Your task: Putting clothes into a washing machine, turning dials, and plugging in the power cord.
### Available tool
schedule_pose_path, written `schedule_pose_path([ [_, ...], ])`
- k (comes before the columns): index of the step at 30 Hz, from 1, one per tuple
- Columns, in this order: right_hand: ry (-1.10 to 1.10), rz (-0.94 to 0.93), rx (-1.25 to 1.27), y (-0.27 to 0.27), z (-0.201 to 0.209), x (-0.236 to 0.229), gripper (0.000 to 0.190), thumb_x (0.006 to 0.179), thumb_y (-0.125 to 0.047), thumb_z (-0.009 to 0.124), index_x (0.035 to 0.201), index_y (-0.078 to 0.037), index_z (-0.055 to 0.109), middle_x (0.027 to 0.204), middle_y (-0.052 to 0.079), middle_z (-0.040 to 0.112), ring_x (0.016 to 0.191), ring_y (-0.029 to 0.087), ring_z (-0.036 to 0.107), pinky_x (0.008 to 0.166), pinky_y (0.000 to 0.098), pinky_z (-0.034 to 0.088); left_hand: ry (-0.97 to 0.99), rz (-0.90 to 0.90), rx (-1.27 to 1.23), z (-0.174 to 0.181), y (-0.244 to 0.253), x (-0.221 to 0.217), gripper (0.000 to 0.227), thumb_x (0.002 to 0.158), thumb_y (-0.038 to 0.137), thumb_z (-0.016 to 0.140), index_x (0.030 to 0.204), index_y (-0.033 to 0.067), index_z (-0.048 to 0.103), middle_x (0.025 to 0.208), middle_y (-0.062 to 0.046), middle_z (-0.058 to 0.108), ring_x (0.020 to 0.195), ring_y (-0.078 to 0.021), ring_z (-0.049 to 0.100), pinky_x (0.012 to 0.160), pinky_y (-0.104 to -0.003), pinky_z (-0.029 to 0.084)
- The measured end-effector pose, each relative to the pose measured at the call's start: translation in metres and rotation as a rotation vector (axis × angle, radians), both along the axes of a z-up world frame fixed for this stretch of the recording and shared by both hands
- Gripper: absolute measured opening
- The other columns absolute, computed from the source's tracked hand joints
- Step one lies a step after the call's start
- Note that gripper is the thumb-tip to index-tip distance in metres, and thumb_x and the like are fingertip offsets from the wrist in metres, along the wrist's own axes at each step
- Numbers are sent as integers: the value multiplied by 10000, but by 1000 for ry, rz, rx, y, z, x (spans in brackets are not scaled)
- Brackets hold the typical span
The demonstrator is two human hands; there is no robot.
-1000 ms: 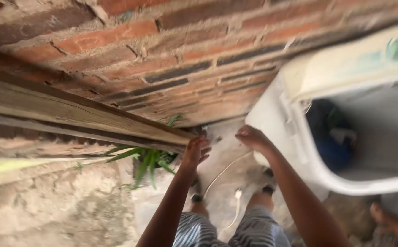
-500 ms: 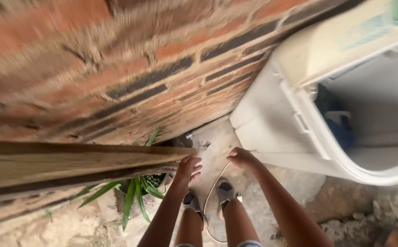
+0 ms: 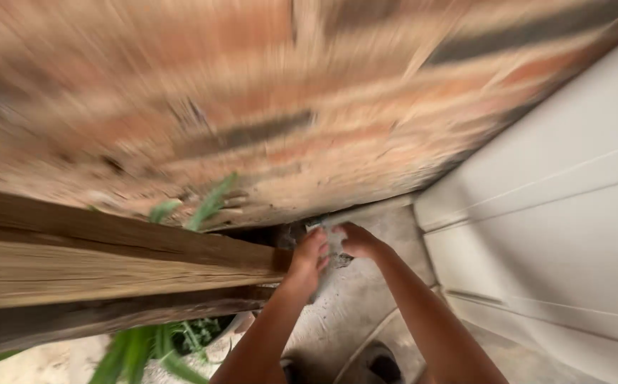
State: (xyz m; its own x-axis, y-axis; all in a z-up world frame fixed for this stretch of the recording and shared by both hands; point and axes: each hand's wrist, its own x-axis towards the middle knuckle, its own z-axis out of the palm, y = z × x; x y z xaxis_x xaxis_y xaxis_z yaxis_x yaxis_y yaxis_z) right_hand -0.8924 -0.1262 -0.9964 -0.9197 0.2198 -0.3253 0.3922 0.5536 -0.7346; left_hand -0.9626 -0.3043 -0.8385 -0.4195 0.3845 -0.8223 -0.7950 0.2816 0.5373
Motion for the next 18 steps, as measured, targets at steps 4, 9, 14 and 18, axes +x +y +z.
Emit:
schedule_pose_path([
  [4,-117,8,-116,23,-76,26,564,765,-26,562,1322,-109,584,1324,163,627,1202,335,641,982,443,519,75,152,-31,-97,27,-15,533,882,262,632,1412,231,578,1346,-2,602,1231,-170,547,1017,-381,437],
  [9,21,-9,188,-29,-250,-86,503,805,-210,625,1291,-84,581,1332,199,568,1177,370,588,894,495,524,59,255,-14,-147,15,-3,535,878,249,630,1410,247,580,1353,-37,592,1238,-190,511,1019,-427,417],
  [14,209,-210,313,-42,-224,-70,635,761,-296,707,1338,-54,595,1384,237,569,1154,426,582,840,522,537,-53,251,0,-152,12,6,532,872,244,615,1400,291,569,1365,29,573,1308,-168,476,1049,-485,411],
  [18,229,-445,84,-27,-195,-53,410,832,-256,731,1192,-69,668,1123,190,701,1040,361,693,848,436,564,-146,264,134,-217,18,5,582,852,172,590,1419,290,535,1380,50,547,1327,-186,513,1039,-497,481],
])
